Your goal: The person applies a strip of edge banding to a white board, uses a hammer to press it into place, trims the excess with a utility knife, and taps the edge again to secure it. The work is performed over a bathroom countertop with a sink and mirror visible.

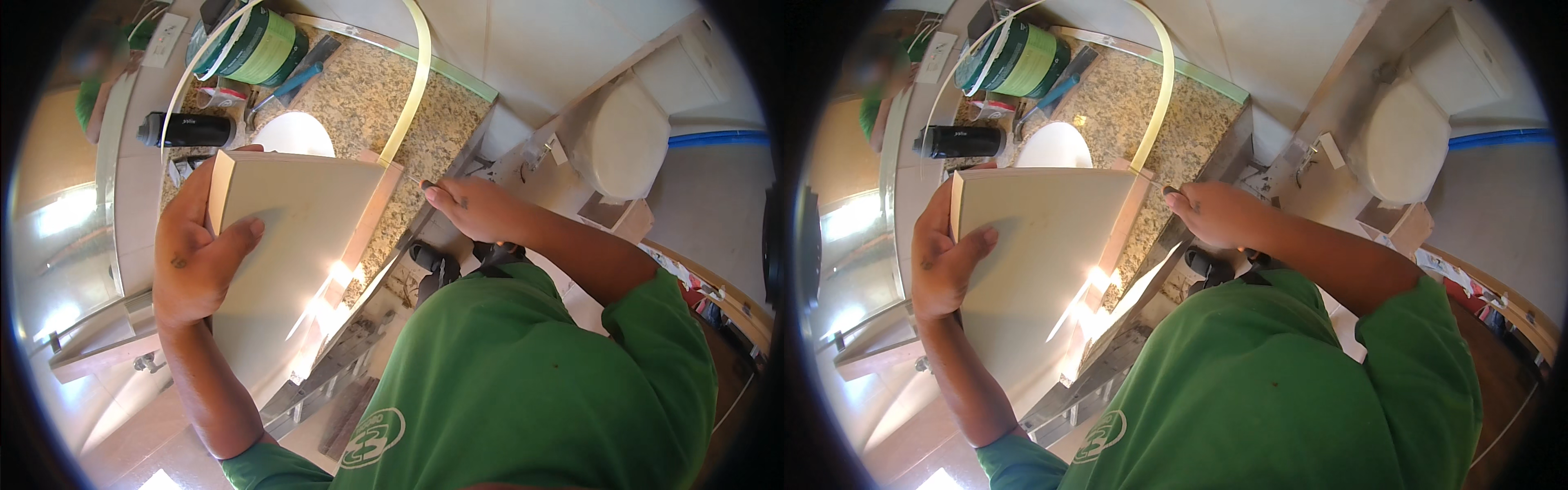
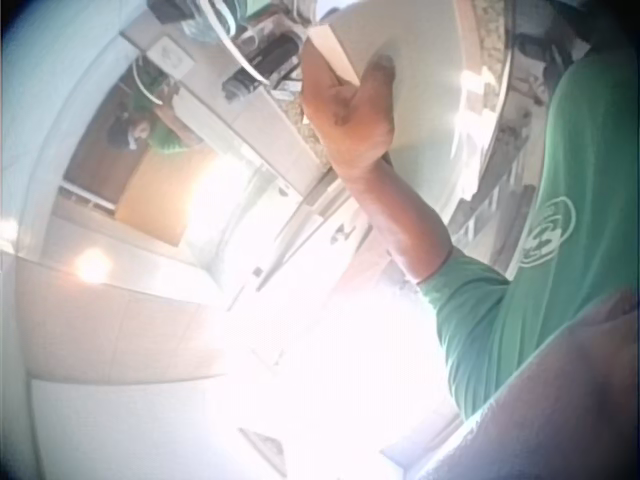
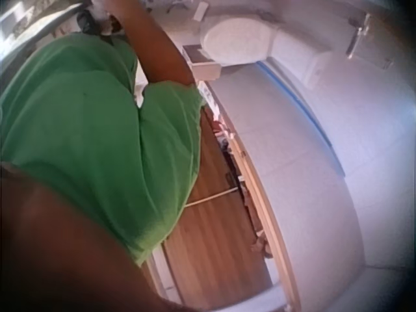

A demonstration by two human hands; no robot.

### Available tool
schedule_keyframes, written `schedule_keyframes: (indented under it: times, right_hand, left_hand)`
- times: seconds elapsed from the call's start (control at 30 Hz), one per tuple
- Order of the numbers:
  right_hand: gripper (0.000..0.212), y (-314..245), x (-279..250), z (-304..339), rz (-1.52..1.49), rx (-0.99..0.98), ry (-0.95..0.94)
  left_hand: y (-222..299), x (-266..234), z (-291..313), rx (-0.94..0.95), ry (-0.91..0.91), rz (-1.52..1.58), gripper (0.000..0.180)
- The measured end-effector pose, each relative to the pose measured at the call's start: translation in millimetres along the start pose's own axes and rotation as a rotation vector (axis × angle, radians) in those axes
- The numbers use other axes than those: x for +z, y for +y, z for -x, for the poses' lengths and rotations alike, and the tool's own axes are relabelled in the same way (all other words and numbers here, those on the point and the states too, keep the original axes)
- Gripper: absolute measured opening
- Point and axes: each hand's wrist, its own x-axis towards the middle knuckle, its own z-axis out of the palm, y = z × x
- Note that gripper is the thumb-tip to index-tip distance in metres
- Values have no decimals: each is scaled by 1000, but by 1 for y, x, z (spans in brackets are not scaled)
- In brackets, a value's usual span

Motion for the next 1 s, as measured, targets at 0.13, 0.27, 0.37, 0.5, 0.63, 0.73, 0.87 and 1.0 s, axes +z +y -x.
schedule_keyframes:
  times: [0.13, 0.27, 0.37, 0.5, 0.63, 0.73, 0.87, 1.0]
  right_hand:
    - [57, -5, 5, -25, 50, -48, -26]
    - [56, -2, 14, -37, 128, -103, 19]
    - [56, 3, 16, -35, 141, -98, 7]
    - [56, 8, 13, -25, 177, -71, -15]
    - [55, 14, 14, -7, 123, 14, -18]
    - [55, 16, 11, -3, 199, -46, -1]
    - [56, 14, 4, 1, 81, -22, -11]
    - [56, 3, -1, -6, 42, -10, 17]
  left_hand:
    - [1, 1, -1, 20, -2, -2, 58]
    - [1, 5, 1, 20, 12, 28, 59]
    - [2, 4, 1, 16, -1, 27, 59]
    - [0, 2, 0, 16, 22, 14, 58]
    - [0, -3, -1, 36, -15, -62, 56]
    - [-1, -1, 0, 20, 10, 4, 56]
    - [0, 1, 1, 23, 32, -33, 55]
    - [3, 0, -1, -9, -8, -60, 62]
